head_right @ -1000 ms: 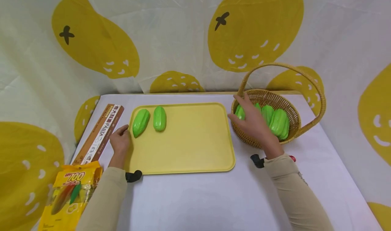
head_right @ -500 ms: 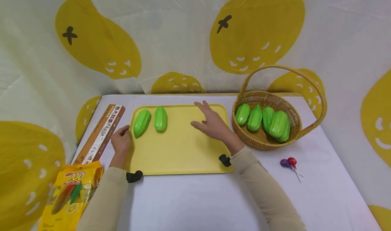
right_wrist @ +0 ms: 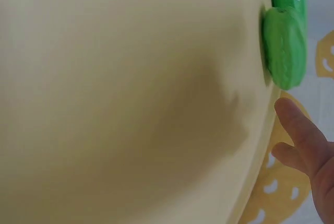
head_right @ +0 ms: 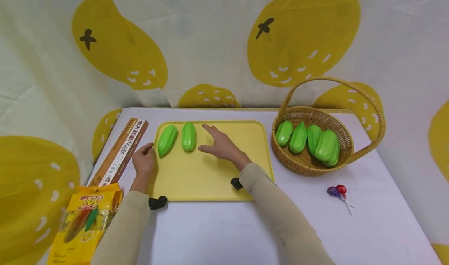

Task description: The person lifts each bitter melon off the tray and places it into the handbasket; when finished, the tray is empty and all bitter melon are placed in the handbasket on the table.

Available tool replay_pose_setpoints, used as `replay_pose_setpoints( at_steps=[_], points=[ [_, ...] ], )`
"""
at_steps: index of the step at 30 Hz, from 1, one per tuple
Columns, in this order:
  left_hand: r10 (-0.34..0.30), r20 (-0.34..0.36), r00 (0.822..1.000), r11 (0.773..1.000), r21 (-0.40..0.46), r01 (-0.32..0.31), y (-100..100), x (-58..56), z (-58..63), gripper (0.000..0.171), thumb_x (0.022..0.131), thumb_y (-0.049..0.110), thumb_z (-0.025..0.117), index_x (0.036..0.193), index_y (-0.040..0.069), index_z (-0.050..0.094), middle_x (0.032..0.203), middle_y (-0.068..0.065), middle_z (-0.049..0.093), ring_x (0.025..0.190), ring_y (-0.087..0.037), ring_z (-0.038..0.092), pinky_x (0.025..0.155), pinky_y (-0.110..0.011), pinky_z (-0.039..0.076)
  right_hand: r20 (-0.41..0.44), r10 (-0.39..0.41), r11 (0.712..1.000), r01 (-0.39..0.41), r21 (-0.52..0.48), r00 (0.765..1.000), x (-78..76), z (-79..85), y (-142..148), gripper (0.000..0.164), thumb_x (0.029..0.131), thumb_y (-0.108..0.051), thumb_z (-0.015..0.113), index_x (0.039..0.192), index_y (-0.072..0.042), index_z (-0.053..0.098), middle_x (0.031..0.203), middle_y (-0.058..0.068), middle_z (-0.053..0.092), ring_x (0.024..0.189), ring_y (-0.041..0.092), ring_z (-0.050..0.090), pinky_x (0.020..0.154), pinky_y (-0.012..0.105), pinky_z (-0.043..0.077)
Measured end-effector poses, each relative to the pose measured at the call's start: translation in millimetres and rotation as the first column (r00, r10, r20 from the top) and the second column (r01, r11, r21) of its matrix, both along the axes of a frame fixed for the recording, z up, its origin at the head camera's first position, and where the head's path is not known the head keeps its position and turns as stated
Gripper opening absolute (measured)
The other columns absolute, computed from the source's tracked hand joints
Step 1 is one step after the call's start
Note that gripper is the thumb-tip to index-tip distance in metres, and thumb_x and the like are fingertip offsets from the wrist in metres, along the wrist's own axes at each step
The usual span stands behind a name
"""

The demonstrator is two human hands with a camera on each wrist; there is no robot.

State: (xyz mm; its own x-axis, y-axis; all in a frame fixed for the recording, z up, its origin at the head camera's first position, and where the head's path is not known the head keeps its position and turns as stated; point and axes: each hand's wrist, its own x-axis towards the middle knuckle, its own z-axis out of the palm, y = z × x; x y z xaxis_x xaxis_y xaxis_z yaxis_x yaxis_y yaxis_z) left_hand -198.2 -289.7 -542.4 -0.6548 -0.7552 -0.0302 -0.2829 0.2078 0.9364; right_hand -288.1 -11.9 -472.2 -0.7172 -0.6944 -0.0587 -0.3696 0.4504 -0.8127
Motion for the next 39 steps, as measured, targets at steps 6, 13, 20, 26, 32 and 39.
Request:
replay_pose_setpoints(
  at_steps=[6, 13, 20, 26, 32, 39],
  points=[
    [-0.001, 0.003, 1.000, 1.000, 0.014, 0.001, 1, -0.3, -0.5, 0.034, 0.100, 0.003, 0.048, 0.127, -0.002, 0.069, 0.128, -0.026, 0.068, 0.126, -0.036, 0.060, 0.108, -0.046, 0.048, 0.027, 0.005, 1.000, -0.006, 0.029, 1.000, -6.4, -11.2, -27, 0.087, 0.094, -0.034, 0.073, 0.164, -0.021, 0.023, 0.170, 0.010, 0.025, 0.159, 0.031, 0.020, 0.127, 0.052, 0.025],
    [-0.019, 0.003, 1.000, 1.000, 0.003, 0.019, 2, -2.1, -2.4, 0.034, 0.101, 0.005, 0.049, 0.128, -0.001, 0.069, 0.128, -0.024, 0.068, 0.126, -0.036, 0.060, 0.108, -0.046, 0.049, 0.011, -0.051, 0.998, 0.050, 0.036, 0.999, -12.1, -23.3, -49, 0.094, 0.089, -0.035, 0.079, 0.163, -0.014, 0.025, 0.170, 0.025, 0.014, 0.158, 0.043, 0.013, 0.125, 0.060, 0.024],
    [-0.014, 0.000, 1.000, 1.000, 0.002, 0.014, 1, -1.7, -2.6, 0.034, 0.100, 0.005, 0.050, 0.127, -0.001, 0.070, 0.128, -0.024, 0.068, 0.127, -0.037, 0.060, 0.109, -0.046, 0.048, 0.020, -0.055, 0.998, 0.054, 0.043, 0.998, -8.6, -24.1, -66, 0.099, 0.087, -0.033, 0.081, 0.164, -0.014, 0.021, 0.169, 0.029, 0.008, 0.149, 0.049, 0.031, 0.119, 0.060, 0.035],
    [-0.007, -0.007, 1.000, 1.000, 0.001, 0.007, 0, -1.9, -1.2, 0.033, 0.099, 0.003, 0.050, 0.126, -0.001, 0.070, 0.127, -0.025, 0.069, 0.126, -0.037, 0.061, 0.109, -0.046, 0.048, 0.013, -0.032, 0.995, 0.031, 0.090, 0.999, -6.7, -25.0, -79, 0.098, 0.088, -0.031, 0.080, 0.164, -0.018, 0.020, 0.168, 0.033, 0.002, 0.130, 0.043, 0.052, 0.107, 0.052, 0.048],
    [-0.007, -0.001, 1.000, 1.000, -0.012, 0.007, -1, -0.9, 1.9, 0.033, 0.100, 0.002, 0.050, 0.126, -0.002, 0.070, 0.127, -0.026, 0.069, 0.126, -0.037, 0.061, 0.109, -0.046, 0.049, 0.006, -0.032, 0.992, 0.031, 0.121, 0.999, -5.7, -26.1, -88, 0.092, 0.090, -0.025, 0.078, 0.164, -0.018, 0.023, 0.168, 0.031, 0.005, 0.132, 0.043, 0.051, 0.106, 0.050, 0.049],
    [-0.005, -0.004, 1.000, 1.000, -0.023, 0.005, -2, -0.6, 1.5, 0.033, 0.100, 0.002, 0.050, 0.126, -0.002, 0.070, 0.126, -0.026, 0.069, 0.125, -0.037, 0.062, 0.108, -0.046, 0.049, 0.000, -0.045, 0.992, 0.045, 0.117, 0.999, -5.0, -26.7, -89, 0.087, 0.091, -0.020, 0.077, 0.163, -0.019, 0.027, 0.169, 0.031, 0.004, 0.139, 0.045, 0.047, 0.111, 0.052, 0.046]
  ],
)
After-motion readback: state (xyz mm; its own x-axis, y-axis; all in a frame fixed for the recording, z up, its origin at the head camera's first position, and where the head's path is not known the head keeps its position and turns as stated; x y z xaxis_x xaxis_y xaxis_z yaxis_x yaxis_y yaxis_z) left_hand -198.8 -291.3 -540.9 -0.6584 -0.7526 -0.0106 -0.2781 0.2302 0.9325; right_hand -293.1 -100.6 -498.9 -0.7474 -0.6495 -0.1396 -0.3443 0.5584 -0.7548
